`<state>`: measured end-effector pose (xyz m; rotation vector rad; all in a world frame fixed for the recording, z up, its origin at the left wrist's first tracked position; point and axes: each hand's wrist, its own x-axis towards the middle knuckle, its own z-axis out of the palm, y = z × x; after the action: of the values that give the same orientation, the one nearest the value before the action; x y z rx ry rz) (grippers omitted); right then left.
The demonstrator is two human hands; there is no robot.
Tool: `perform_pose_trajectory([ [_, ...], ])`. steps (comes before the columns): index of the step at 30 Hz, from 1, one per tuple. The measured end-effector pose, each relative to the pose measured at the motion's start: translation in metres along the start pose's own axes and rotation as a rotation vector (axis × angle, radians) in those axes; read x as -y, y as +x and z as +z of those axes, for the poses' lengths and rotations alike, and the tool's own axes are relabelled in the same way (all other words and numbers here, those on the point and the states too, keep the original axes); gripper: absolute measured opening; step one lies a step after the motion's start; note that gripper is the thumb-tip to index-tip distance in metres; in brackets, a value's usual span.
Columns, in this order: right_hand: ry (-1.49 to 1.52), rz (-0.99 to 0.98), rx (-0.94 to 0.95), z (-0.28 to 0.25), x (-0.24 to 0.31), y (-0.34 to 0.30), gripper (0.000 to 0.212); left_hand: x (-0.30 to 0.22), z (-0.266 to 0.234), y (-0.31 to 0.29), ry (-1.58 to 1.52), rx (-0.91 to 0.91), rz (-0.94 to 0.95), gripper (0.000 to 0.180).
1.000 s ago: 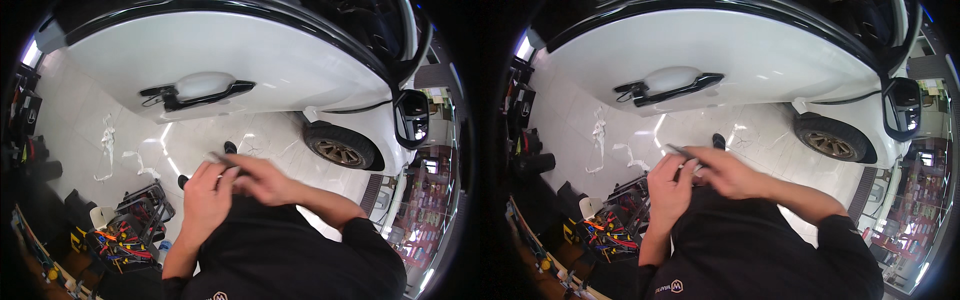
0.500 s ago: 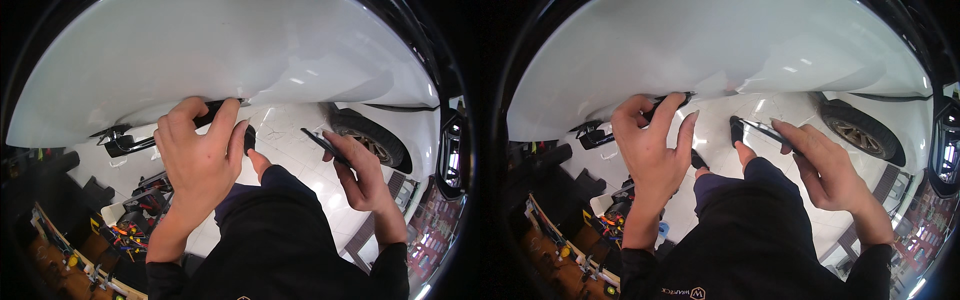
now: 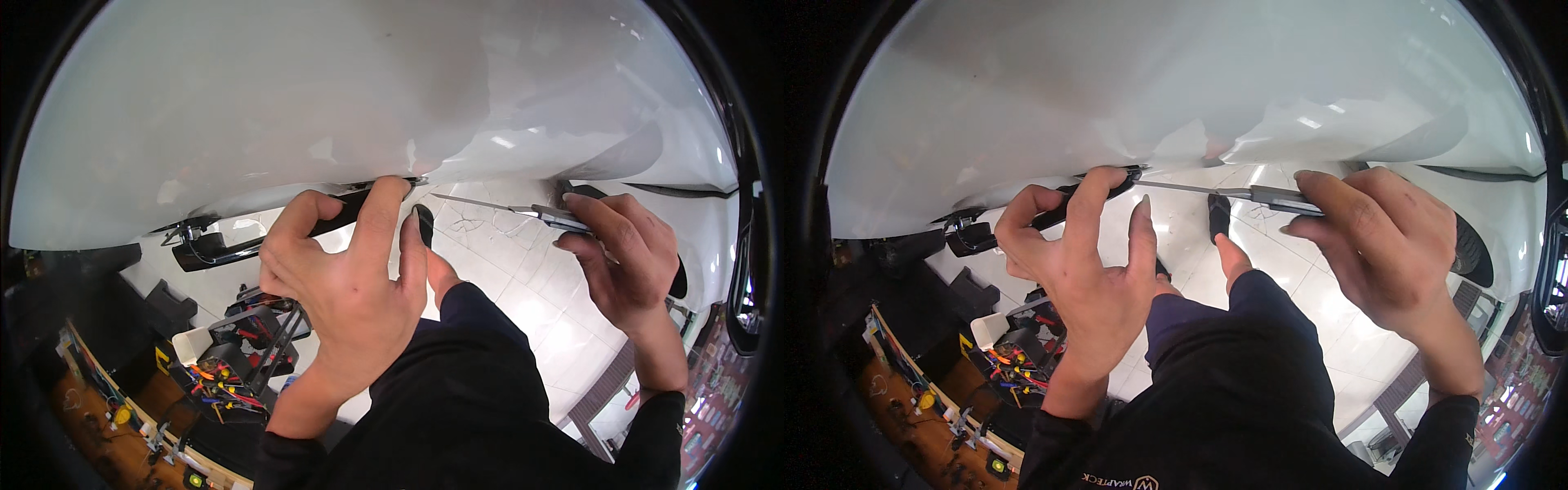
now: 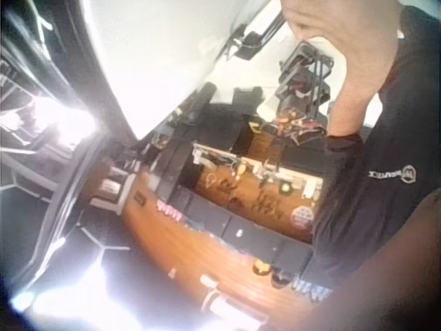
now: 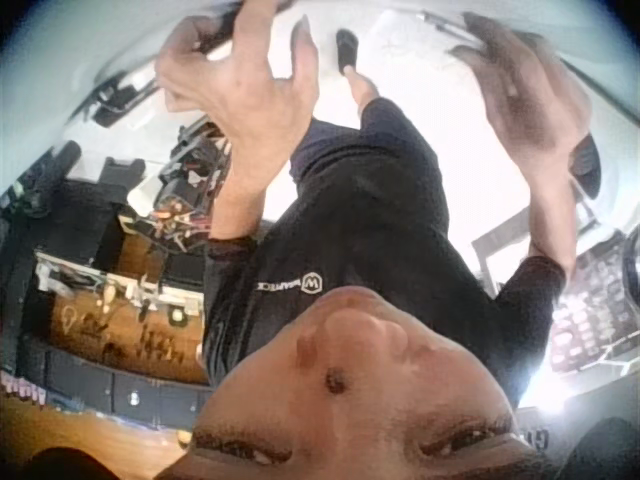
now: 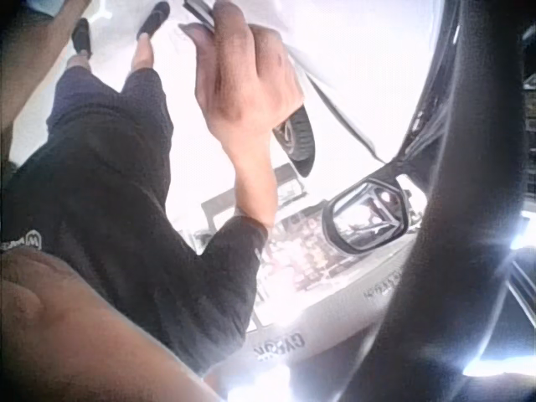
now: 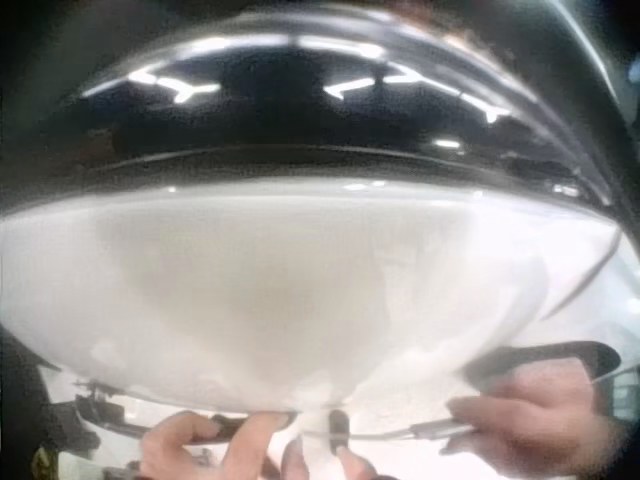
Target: The person installs a black door handle onto a white car door. They align the handle, insert and tighten fasteners using a screwdriver and hex key, then trim excess protective film around the handle with a utility knife.
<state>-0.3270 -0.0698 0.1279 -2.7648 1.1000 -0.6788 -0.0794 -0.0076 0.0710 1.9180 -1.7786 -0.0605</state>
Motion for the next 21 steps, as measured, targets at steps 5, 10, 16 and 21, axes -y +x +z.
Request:
perform_pose_trajectory([
  [5,-0.101,-0.03,0.096,-0.013,0.011,0.007,0.046,0.002,0.011,-0.003,-0.059,-0.084,-0.019,0.044],
  [10,-0.147,-0.003,0.192,-0.02,0.024,0.015,0.046,0.003,0.01,-0.001,-0.099,-0.112,0.01,0.041],
  [16,-0.161,-0.012,0.243,-0.023,0.025,0.018,0.043,0.002,0.005,0.0,-0.071,-0.065,0.016,0.045],
  [21,-0.148,-0.004,0.215,-0.018,0.021,0.013,0.04,0.005,0.007,0.001,-0.073,-0.059,0.008,0.051],
])
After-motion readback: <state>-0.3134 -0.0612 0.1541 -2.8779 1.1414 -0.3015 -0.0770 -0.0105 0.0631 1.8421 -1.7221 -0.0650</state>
